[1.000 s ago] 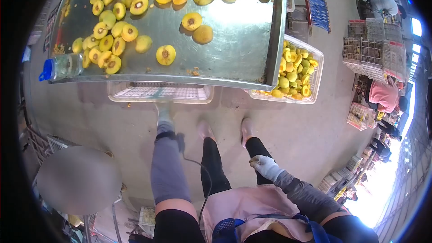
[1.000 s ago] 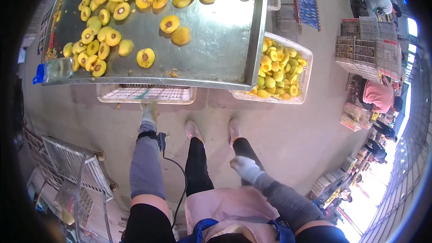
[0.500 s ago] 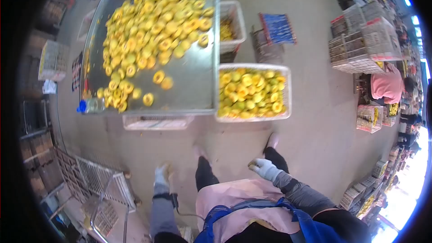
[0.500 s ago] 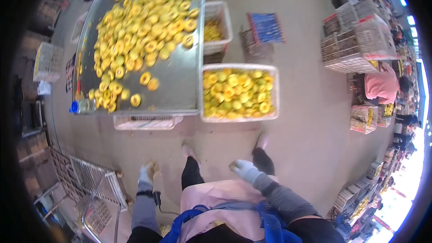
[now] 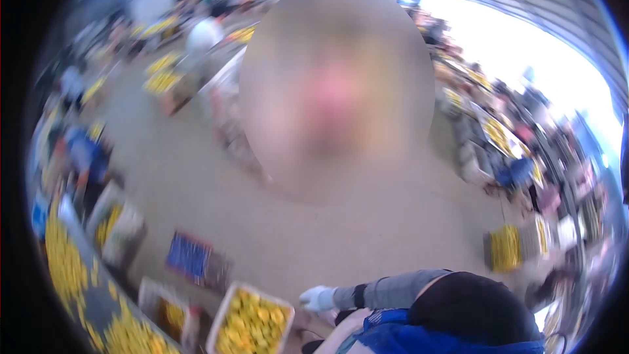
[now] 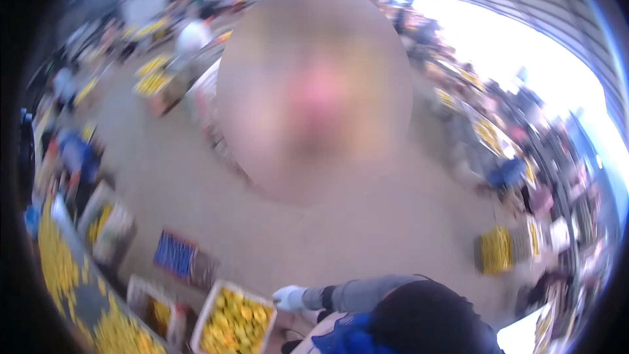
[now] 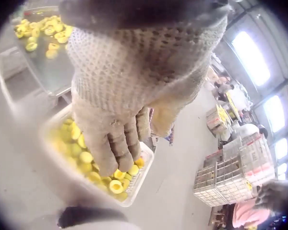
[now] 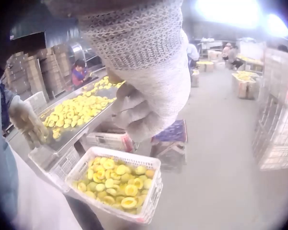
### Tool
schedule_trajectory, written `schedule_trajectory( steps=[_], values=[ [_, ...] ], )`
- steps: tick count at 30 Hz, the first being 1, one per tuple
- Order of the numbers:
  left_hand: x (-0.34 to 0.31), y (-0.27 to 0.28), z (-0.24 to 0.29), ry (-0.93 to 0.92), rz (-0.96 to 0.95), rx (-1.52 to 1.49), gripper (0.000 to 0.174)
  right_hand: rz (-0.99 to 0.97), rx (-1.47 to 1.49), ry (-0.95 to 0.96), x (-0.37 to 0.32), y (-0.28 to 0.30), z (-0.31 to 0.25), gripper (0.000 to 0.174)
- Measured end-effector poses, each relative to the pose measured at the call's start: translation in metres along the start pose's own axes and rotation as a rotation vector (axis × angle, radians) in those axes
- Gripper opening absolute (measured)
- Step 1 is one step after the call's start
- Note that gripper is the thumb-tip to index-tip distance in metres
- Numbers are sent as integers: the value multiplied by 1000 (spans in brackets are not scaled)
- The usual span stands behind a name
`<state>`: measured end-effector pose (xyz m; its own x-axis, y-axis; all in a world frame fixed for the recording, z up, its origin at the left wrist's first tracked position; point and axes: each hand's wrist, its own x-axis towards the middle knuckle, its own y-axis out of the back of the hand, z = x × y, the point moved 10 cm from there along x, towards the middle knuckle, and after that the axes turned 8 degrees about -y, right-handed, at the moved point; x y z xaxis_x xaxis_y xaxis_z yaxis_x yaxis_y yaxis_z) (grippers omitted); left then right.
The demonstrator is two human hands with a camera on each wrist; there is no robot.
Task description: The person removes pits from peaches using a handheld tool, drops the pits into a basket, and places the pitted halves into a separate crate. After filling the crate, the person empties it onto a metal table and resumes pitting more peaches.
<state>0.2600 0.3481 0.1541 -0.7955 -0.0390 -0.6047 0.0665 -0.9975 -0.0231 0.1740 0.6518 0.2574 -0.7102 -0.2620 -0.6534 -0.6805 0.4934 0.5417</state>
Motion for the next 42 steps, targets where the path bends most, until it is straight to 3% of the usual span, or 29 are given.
schedule_trajectory(
  steps=[5, 10, 16, 20, 21, 24, 26, 27, 28, 29, 31, 32, 33, 35, 38, 40, 42],
  values=[
    [87, -118, 142, -119, -228, 158, 21, 58, 132, 148, 14, 65, -22, 34],
    [128, -195, 225, -163, -351, 200, 19, 125, 135, 67, 23, 149, 1, 32],
    [182, -224, 257, -104, -327, 202, 18, 148, 226, 71, 80, 226, 24, 31],
    [220, -203, 257, -22, -203, 158, 18, 92, 102, 85, 141, 287, 14, 31],
    [227, -192, 256, 0, -159, 134, 18, 47, 131, 65, 153, 308, 11, 32],
    [230, -150, 239, 66, -24, 31, 19, 229, 29, 174, 202, 373, 2, 33],
    [190, -103, 197, 107, 131, -111, 19, 315, 23, 300, 209, 413, -13, 35],
    [162, -84, 171, 119, 218, -196, 20, 171, -49, 145, 213, 432, -29, 36],
    [129, -67, 146, 115, 300, -284, 20, 211, 55, 245, 234, 433, -26, 35],
    [102, -56, 125, 95, 375, -368, 21, 184, -73, 220, 234, 445, -60, 33],
    [63, -57, 113, 63, 538, -506, 28, -10, 55, 149, 275, 421, -74, 29],
    [60, -50, 73, 71, 619, -573, 37, -80, 77, 167, 299, 404, -81, 28],
    [49, -53, 74, 207, 643, -560, 46, -151, 70, 181, 305, 387, -106, 27],
    [40, -51, 35, 276, 722, -634, 56, -284, 26, 220, 320, 354, -158, 26],
    [38, -42, 2, 346, 713, -708, 58, -450, -31, 262, 351, 302, -221, 26],
    [29, -42, -28, 360, 862, -846, 58, -498, -28, 238, 375, 269, -255, 25],
    [24, -32, -22, 309, 955, -966, 57, -529, -66, 242, 392, 243, -294, 24]
  ],
)
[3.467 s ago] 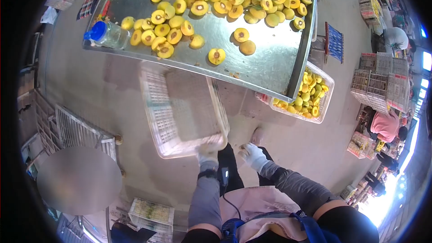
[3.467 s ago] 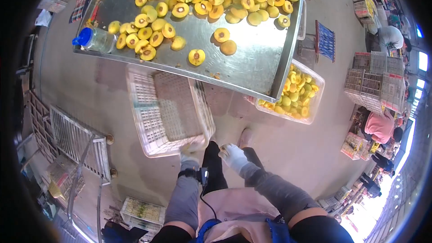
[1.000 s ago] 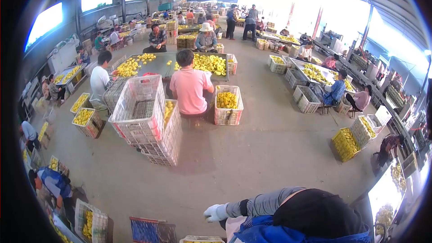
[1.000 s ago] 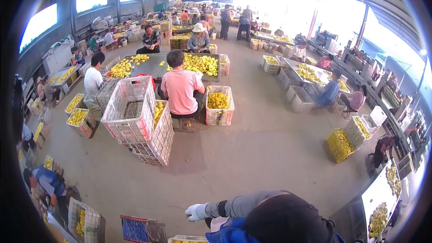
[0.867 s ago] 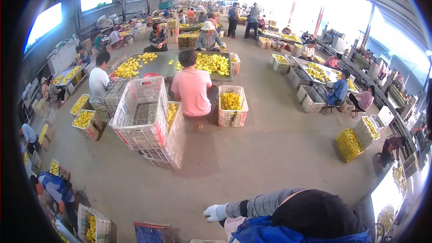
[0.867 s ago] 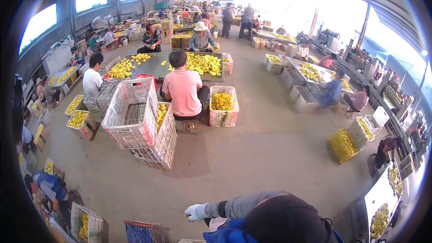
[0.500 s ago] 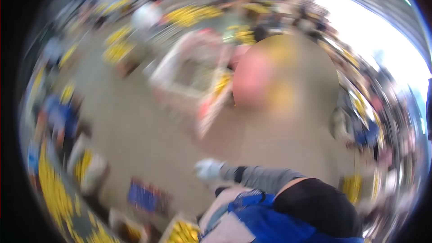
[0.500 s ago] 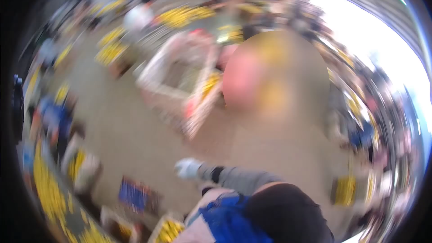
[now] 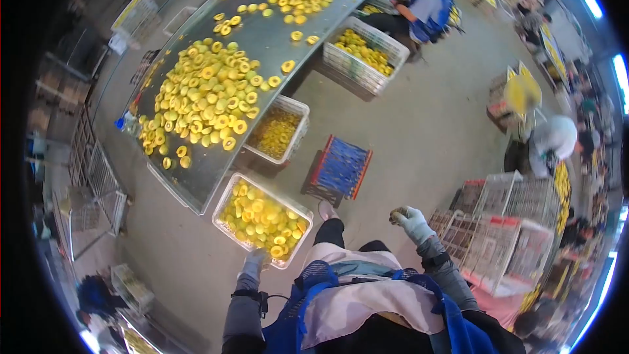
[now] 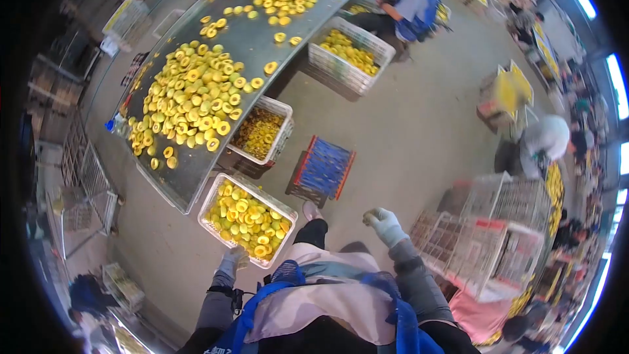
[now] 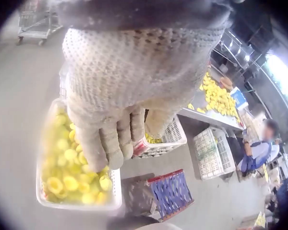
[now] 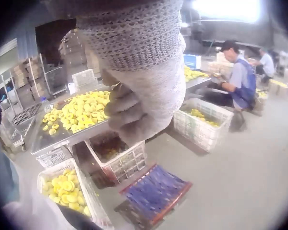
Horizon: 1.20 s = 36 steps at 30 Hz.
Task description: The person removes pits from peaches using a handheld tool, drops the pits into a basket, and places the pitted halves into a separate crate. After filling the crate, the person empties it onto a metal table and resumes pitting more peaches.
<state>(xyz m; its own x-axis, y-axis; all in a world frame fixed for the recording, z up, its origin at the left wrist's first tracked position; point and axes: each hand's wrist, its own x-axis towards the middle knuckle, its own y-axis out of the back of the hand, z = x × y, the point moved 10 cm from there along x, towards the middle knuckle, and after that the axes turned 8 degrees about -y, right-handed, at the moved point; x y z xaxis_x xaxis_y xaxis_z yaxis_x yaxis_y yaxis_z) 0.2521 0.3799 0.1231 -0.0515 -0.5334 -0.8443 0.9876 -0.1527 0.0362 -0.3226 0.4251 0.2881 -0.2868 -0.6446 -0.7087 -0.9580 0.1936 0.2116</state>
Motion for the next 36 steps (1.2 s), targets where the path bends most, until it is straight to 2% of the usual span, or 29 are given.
schedule_trajectory(
  steps=[3, 6, 8, 10, 11, 12, 14, 17, 20, 22, 24, 25, 28, 30, 31, 32, 33, 34, 35, 36],
  values=[
    [-9, 4, 31, -46, 1, -45, 53, -75, -70, 5, 41, -29, -69, 26],
    [25, 28, 24, -64, 100, -85, 51, -143, -221, 66, 86, -55, -107, 26],
    [20, 34, 40, -102, 155, -230, 47, -208, -446, 153, 113, -74, -136, 27],
    [12, 22, 74, -97, 230, -326, 40, -295, -627, 332, 128, -92, -172, 30],
    [29, 24, 60, -173, 171, -355, 49, -330, -710, 356, 142, -97, -184, 30],
    [26, 20, 64, -163, 199, -411, 46, -366, -790, 383, 153, -103, -199, 31],
    [23, 10, 74, -144, 262, -521, 39, -389, -1135, 582, 164, -122, -239, 26],
    [38, 1, 63, -68, 360, -554, 39, -359, -967, 186, 217, -131, -276, 24],
    [50, -6, 59, -25, 467, -588, 40, -450, -1110, 350, 265, -173, -317, 25],
    [70, -14, 71, -29, 511, -615, 41, -555, -1159, 383, 300, -209, -337, 25],
    [80, -22, 92, -58, 569, -622, 39, -676, -1126, 399, 345, -245, -345, 26],
    [89, -29, 108, -64, 597, -625, 38, -757, -1068, 473, 363, -262, -356, 26],
    [126, -54, 165, -191, 659, -664, 32, -749, -1252, 427, 455, -282, -348, 24],
    [162, -86, 225, -129, 553, -649, 33, -613, -1205, 407, 508, -284, -364, 23],
    [181, -103, 249, -64, 460, -634, 33, -488, -1234, 460, 523, -287, -378, 23],
    [205, -117, 273, -205, 344, -628, 39, -527, -1213, 518, 533, -298, -373, 19],
    [232, -126, 278, -267, 272, -459, 40, -642, -1202, 453, 536, -310, -350, 20],
    [259, -134, 281, -252, 216, -425, 39, -745, -1184, 393, 542, -321, -326, 20],
    [287, -136, 276, -278, 226, -373, 37, -830, -1207, 487, 549, -336, -295, 21],
    [311, -136, 286, -308, 203, -290, 35, -796, -1229, 522, 560, -352, -269, 22]
  ],
)
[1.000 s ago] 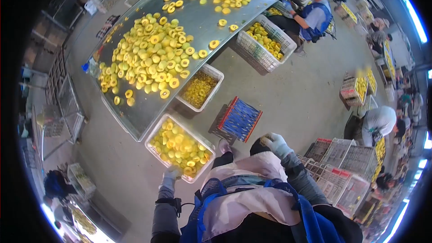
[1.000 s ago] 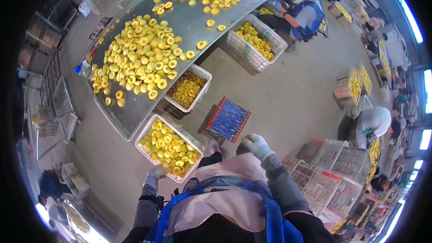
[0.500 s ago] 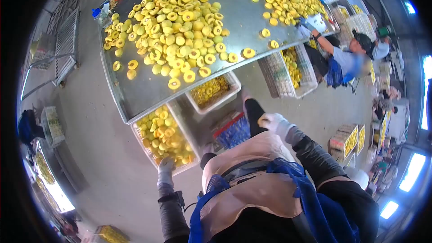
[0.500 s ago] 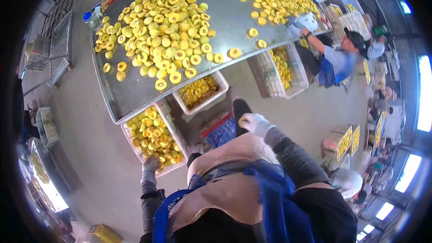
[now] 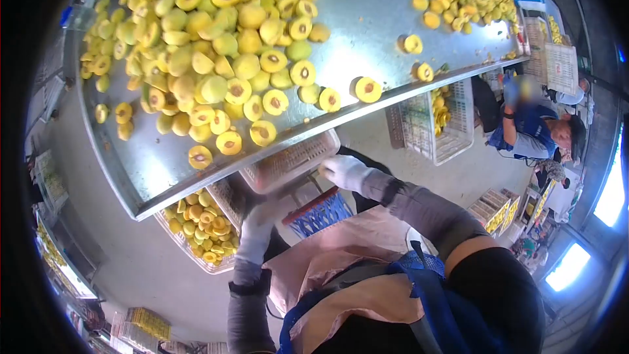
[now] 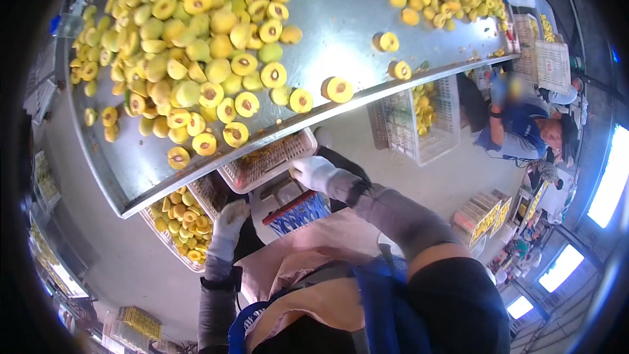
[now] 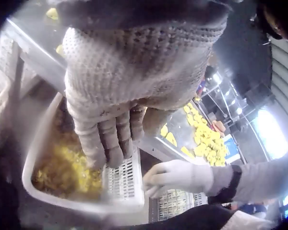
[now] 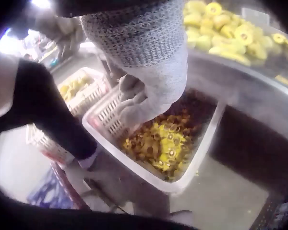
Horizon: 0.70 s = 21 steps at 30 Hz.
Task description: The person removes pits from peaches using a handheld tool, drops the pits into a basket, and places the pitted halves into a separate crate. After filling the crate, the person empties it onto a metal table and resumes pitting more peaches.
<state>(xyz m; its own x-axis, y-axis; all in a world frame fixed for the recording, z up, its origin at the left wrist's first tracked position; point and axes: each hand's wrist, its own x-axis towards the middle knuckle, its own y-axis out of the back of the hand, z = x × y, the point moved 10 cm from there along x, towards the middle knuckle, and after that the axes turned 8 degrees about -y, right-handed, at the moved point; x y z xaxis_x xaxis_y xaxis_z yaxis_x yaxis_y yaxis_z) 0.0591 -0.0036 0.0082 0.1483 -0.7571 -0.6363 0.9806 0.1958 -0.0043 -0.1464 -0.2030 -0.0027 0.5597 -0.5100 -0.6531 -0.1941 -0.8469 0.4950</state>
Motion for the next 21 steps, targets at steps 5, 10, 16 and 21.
schedule_trajectory(
  steps=[5, 10, 16, 21],
  values=[
    [94, -22, 28, -56, -220, 345, 27, -99, -82, -233, 146, -154, 107, 25],
    [123, -52, 28, -373, -404, 407, 28, -341, -277, -233, 195, -238, 159, 32],
    [138, -56, 32, -720, -398, 439, 23, -486, -629, -102, 233, -242, 182, 36],
    [117, -62, 50, -765, -406, 342, 25, -469, -848, 45, 272, -263, 175, 40]
  ],
)
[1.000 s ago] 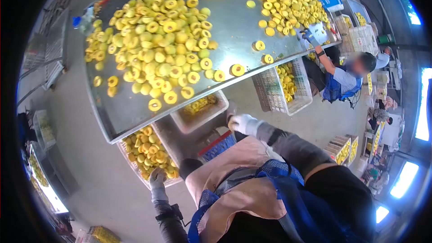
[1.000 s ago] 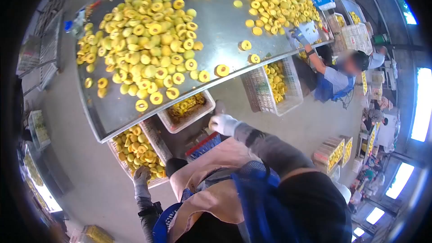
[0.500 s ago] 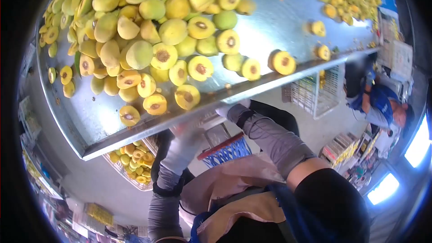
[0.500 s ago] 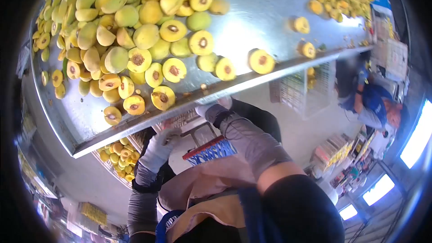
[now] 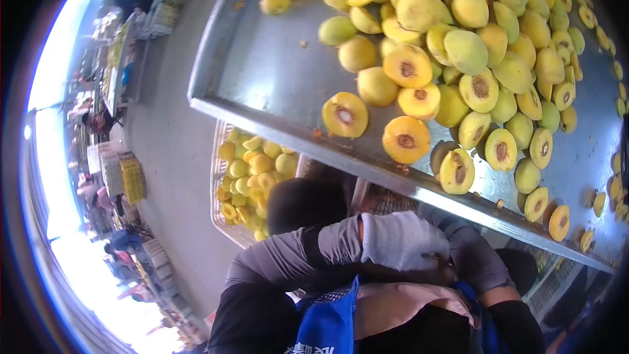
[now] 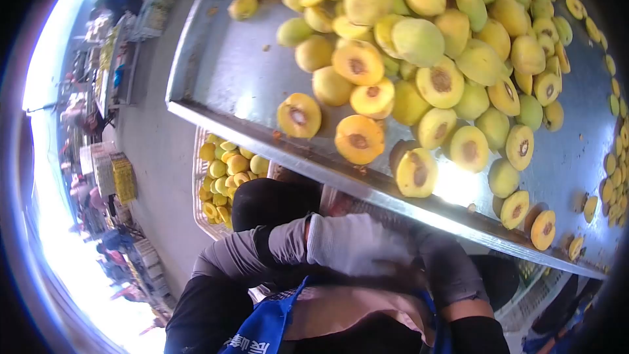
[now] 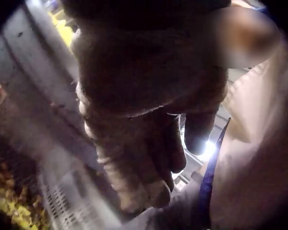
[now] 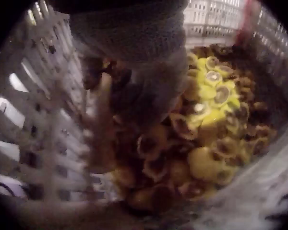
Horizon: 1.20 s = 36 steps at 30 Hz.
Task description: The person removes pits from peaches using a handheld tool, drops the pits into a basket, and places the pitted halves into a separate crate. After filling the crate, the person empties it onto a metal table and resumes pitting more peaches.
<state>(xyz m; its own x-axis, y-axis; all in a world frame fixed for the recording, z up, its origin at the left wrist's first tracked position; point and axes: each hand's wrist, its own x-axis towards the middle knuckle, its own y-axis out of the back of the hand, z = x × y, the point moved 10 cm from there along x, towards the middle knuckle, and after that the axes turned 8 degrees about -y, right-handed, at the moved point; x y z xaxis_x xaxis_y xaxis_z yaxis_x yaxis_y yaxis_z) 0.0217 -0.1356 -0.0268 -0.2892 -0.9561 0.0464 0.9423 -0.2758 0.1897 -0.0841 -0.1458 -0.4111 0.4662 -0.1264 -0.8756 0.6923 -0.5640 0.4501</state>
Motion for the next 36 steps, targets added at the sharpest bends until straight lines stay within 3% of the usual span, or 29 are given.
schedule_trajectory(
  steps=[1, 4, 5, 7, 8, 9, 10, 13, 14, 15, 17, 22, 23, 24, 25, 28, 31, 36],
  values=[
    [0, -11, 13, -43, -103, 62, 30, 24, -43, 20, 6, 6, -7, 41],
    [-31, 18, 81, -179, 93, 146, 25, 135, -17, 28, 2, 38, -18, 43],
    [-58, 40, 108, -214, 203, 186, 23, 195, 298, -71, -18, 59, -10, 59],
    [-148, 94, 133, -21, 663, 359, 23, 350, 403, -109, -60, 96, -4, 52],
    [-205, 115, 128, 197, 962, 322, 19, 453, 440, -115, -79, 111, -4, 50],
    [-263, 140, 112, 196, 1117, 445, 18, 556, 482, -117, -99, 121, -8, 49],
    [-318, 161, 71, 228, 1275, 225, 18, 743, 536, 12, -126, 131, -14, 36],
    [-429, 199, -41, 508, 1215, 811, 34, 721, 531, 23, -202, 144, -45, 42],
    [-441, 204, -92, 691, 1074, 939, 38, 740, 544, 72, -217, 142, -54, 40],
    [-438, 193, -119, 711, 976, 962, 42, 750, 532, 73, -230, 141, -62, 40],
    [-420, 154, -137, 968, 842, 1080, 40, 756, 527, 86, -245, 140, -78, 41],
    [-425, 76, -116, 885, 662, 1091, 32, 774, 576, 115, -261, 142, -100, 40],
    [-433, 56, -109, 870, 612, 1114, 34, 783, 568, 119, -264, 145, -105, 40],
    [-450, 39, -121, 977, 599, 1039, 35, 793, 554, 133, -265, 146, -109, 40],
    [-464, 17, -129, 1044, 523, 803, 38, 792, 552, 144, -265, 147, -112, 39],
    [-468, -29, -138, 907, 414, 1028, 54, 758, 568, 169, -265, 145, -119, 38],
    [-465, -36, -149, 749, 446, 1065, 60, 741, 621, 186, -257, 142, -113, 37],
    [-465, -35, -175, 848, 491, 1032, 69, 735, 758, 233, -259, 154, -115, 36]
  ],
)
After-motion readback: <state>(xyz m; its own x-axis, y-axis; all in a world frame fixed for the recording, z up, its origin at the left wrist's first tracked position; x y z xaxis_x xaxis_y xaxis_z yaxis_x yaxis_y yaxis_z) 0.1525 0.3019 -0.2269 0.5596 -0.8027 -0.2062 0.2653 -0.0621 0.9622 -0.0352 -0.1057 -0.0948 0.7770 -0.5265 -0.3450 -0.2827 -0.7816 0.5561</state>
